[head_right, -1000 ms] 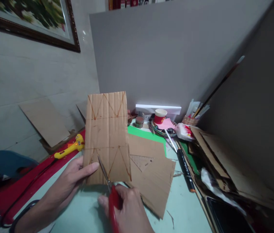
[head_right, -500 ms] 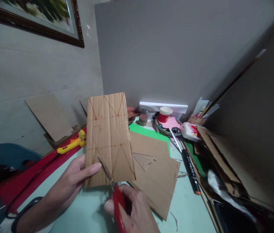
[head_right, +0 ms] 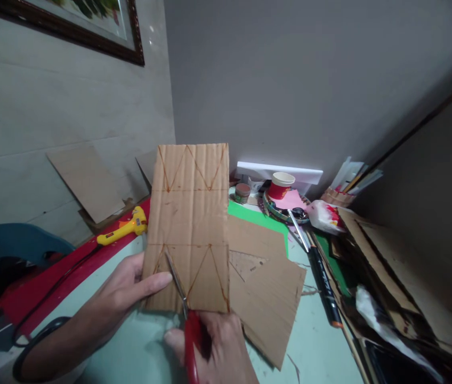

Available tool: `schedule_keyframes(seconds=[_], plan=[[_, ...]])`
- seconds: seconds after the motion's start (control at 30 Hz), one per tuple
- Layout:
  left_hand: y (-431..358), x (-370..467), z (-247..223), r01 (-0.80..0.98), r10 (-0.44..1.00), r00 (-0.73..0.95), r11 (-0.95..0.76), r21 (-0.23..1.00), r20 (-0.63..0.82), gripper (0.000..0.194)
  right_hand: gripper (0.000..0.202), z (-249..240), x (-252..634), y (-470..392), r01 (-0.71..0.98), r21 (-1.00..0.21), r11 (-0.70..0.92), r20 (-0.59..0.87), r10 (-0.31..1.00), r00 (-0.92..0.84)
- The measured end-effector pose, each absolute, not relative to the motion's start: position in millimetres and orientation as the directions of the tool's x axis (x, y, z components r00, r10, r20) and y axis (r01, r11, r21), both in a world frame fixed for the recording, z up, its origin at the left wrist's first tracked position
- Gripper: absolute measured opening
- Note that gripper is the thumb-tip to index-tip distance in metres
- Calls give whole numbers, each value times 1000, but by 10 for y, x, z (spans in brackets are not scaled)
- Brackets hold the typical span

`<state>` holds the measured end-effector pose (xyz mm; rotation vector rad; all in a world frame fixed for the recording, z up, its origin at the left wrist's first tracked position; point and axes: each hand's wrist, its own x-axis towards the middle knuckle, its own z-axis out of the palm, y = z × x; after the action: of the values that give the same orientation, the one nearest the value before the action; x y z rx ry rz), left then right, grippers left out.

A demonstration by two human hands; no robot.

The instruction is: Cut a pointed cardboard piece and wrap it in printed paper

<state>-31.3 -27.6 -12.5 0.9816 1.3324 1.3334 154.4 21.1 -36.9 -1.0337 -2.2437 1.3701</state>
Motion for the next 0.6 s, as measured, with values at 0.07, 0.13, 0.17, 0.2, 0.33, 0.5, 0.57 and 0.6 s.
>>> schedule_keyframes(seconds=[0.07,0.13,0.17,0.2,0.33,0.5,0.57,0.6], plan=[[-282,-326,-124,-97,976,-192,89,991,-107,45,32,-425,1531,201,414,-861,295,-79,727,-682],[-278,-335,-125,-111,974,-187,108,988,-128,45,35,-469,1524,196,406,-857,317,-51,733,-679],[-273,-338,-129,-121,974,-184,114,986,-135,44,38,-483,1521,196,401,-855,328,-36,735,-677],[-267,-339,-136,-131,973,-182,118,984,-141,44,39,-491,1519,198,396,-854,337,-22,738,-675],[-245,-326,-186,-198,970,-192,111,974,-149,44,44,-482,1513,214,397,-852,340,-6,752,-659],[-226,-316,-207,-281,965,-238,37,959,-107,42,45,-460,1516,218,413,-853,319,-27,763,-645],[-220,-325,-194,-272,965,-251,4,962,-75,37,44,-441,1519,211,410,-858,310,-35,760,-649],[-217,-331,-187,-263,966,-252,-8,965,-61,35,43,-426,1519,207,408,-861,303,-41,759,-650]])
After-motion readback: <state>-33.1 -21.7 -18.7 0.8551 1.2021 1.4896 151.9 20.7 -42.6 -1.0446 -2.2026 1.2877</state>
